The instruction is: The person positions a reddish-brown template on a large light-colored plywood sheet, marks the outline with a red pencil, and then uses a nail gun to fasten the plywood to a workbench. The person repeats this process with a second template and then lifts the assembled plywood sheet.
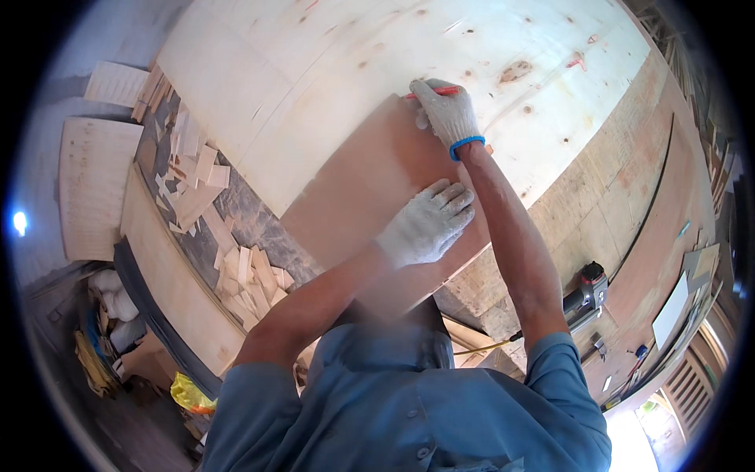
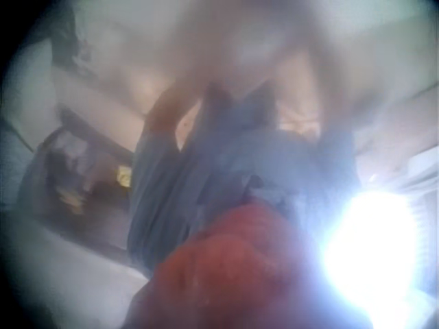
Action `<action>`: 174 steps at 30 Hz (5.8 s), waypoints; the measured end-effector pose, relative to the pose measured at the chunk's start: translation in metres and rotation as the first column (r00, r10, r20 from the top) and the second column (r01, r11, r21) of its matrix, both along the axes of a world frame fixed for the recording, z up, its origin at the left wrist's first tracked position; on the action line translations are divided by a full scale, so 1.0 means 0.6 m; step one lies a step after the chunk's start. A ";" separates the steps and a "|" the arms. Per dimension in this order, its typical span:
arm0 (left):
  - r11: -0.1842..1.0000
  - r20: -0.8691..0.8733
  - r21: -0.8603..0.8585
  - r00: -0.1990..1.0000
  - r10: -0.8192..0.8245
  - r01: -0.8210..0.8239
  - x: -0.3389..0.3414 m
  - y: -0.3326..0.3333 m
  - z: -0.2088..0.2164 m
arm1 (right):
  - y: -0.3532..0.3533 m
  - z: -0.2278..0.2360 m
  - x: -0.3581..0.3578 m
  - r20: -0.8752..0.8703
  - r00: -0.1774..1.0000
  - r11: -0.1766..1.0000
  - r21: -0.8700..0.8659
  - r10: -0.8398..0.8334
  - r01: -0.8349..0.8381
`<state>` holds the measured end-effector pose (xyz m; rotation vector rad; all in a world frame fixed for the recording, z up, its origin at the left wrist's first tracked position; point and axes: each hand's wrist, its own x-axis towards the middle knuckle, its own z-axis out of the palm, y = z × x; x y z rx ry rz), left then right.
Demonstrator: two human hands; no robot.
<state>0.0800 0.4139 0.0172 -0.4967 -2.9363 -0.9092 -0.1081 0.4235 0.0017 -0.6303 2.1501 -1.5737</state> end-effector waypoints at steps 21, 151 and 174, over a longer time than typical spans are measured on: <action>0.992 0.013 -0.118 0.999 -0.052 0.053 -0.002 0.000 -0.002 | -0.004 0.023 -0.002 0.312 0.948 0.998 -0.037 0.057 -0.048; 0.981 -0.368 -0.145 0.913 -0.174 0.129 0.042 0.018 -0.006 | 0.180 0.024 0.828 0.618 0.551 0.827 0.388 -0.561 0.407; 0.999 -0.315 0.003 0.948 0.041 -0.042 0.057 -0.031 -0.055 | -0.247 0.072 0.372 0.668 0.695 0.874 0.136 0.267 -0.467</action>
